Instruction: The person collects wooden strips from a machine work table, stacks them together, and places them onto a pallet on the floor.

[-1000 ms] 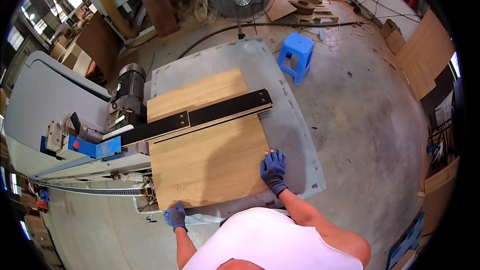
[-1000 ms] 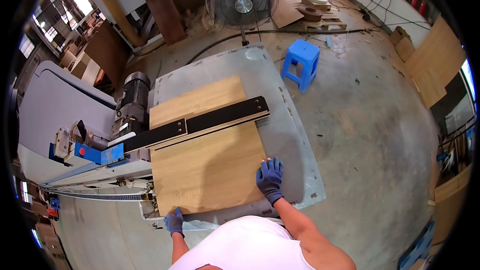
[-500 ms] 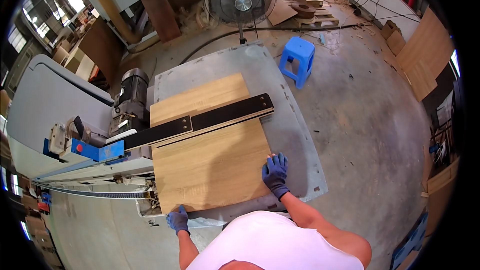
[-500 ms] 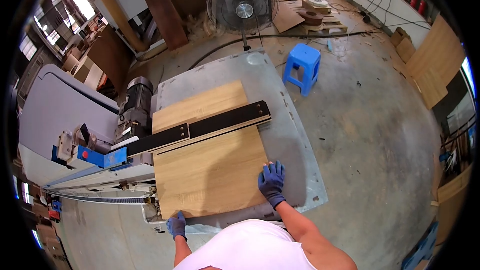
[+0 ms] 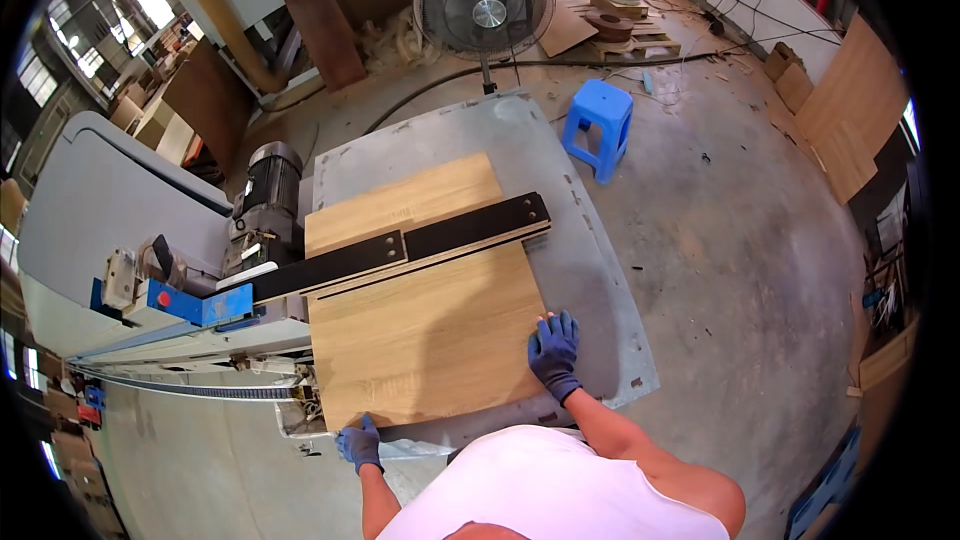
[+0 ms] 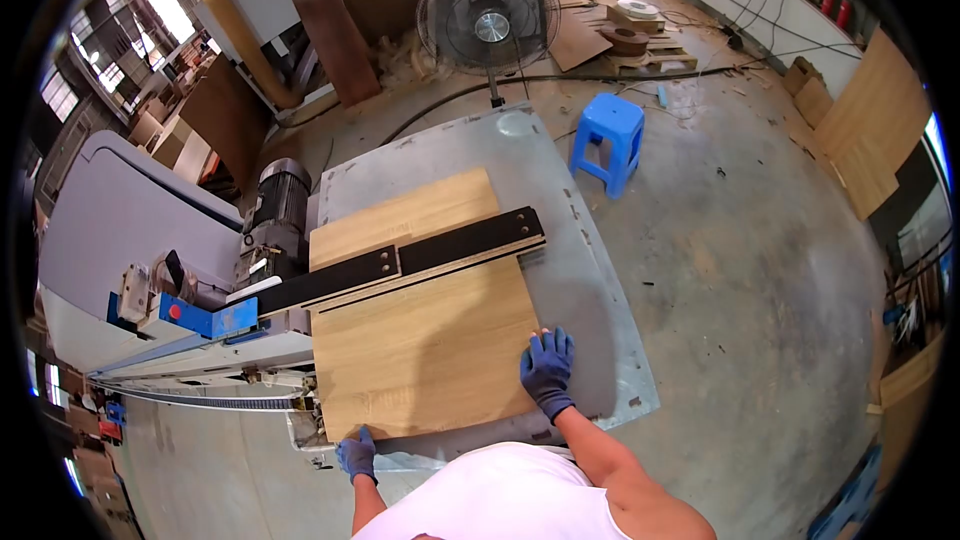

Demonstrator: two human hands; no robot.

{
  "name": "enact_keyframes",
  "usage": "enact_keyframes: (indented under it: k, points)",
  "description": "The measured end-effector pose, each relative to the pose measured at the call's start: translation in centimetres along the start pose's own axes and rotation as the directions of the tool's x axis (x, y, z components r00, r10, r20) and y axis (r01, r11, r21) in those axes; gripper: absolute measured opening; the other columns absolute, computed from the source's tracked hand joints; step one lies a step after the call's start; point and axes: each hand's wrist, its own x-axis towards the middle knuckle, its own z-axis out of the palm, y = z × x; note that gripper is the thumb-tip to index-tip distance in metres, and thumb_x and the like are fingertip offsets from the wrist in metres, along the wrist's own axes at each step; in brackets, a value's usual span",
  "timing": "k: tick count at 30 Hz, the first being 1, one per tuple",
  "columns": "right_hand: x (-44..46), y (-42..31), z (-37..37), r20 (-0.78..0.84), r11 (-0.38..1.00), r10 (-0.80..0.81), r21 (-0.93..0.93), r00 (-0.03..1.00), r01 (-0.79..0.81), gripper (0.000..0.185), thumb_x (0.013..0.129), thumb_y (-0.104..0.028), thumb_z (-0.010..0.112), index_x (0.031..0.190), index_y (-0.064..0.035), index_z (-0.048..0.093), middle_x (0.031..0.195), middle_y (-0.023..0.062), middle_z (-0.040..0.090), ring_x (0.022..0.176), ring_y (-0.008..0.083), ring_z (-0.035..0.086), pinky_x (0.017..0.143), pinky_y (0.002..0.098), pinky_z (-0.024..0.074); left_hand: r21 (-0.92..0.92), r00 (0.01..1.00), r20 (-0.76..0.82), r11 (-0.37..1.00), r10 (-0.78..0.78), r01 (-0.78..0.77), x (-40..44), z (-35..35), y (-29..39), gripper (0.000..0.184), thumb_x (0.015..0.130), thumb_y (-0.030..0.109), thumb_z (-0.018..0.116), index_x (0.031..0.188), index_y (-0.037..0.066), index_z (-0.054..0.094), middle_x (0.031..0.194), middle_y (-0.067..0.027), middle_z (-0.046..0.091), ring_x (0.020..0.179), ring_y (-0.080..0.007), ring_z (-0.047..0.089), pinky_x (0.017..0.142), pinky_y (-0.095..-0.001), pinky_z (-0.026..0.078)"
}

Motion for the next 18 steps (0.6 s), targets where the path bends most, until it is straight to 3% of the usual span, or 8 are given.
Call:
enact_keyframes:
  k: [1,7,10,18]
  points:
    - [0.05,0.01,-0.06,0.004,1.0,0.005,0.003,1.0,-0.005,0.042,0.082,-0.02,0.069,0.12,-0.0034,0.067,0.127,0.0227,0.062,0.128,0.0484,0.05,0.112,0.0612,0.0335,0.013,0.998,-0.056,1.0,0.006,-0.005,-0.18,0.06,0.15,0.073,0.085,0.063,0.068,0.108,-0.006,0.072,0.115,-0.0318,0.069,0.109,-0.0452,0.068,0.093,-0.052,0.054]
    - [-0.18,0.23,0.28,-0.005,1.0,-0.011,-0.02,1.0,0.011,0.042,0.083,-0.022,0.068,0.121,-0.0042,0.067,0.127,0.0215,0.062,0.128,0.0472,0.05,0.112,0.0607,0.0334,-0.016,1.0,0.0,1.0,0.025,-0.025,0.22,0.0,-0.21,0.073,0.085,0.064,0.068,0.109,-0.005,0.072,0.115,-0.0323,0.069,0.11,-0.0451,0.067,0.093,-0.0517,0.054]
    - [-0.08,0.32,0.28,0.02,1.0,0.004,-0.018,1.0,-0.003,0.042,0.083,-0.022,0.069,0.121,-0.0047,0.067,0.128,0.0215,0.063,0.128,0.0467,0.051,0.112,0.0608,0.0331,-0.027,0.995,0.097,1.0,0.0,0.003,0.25,-0.14,-0.13,0.087,0.085,0.07,0.063,0.12,-0.01,0.061,0.125,-0.0326,0.062,0.117,-0.0446,0.062,0.1,-0.051,0.049]
    - [-0.02,0.3,0.31,0.011,1.0,-0.004,-0.014,1.0,0.004,0.041,0.083,-0.022,0.069,0.12,-0.0054,0.067,0.127,0.0208,0.063,0.128,0.0465,0.051,0.112,0.0605,0.0332,-0.006,0.994,0.104,1.0,-0.018,0.019,0.29,-0.34,0.15,0.089,0.085,0.07,0.062,0.123,-0.01,0.06,0.126,-0.0322,0.061,0.118,-0.0443,0.061,0.1,-0.0511,0.049]
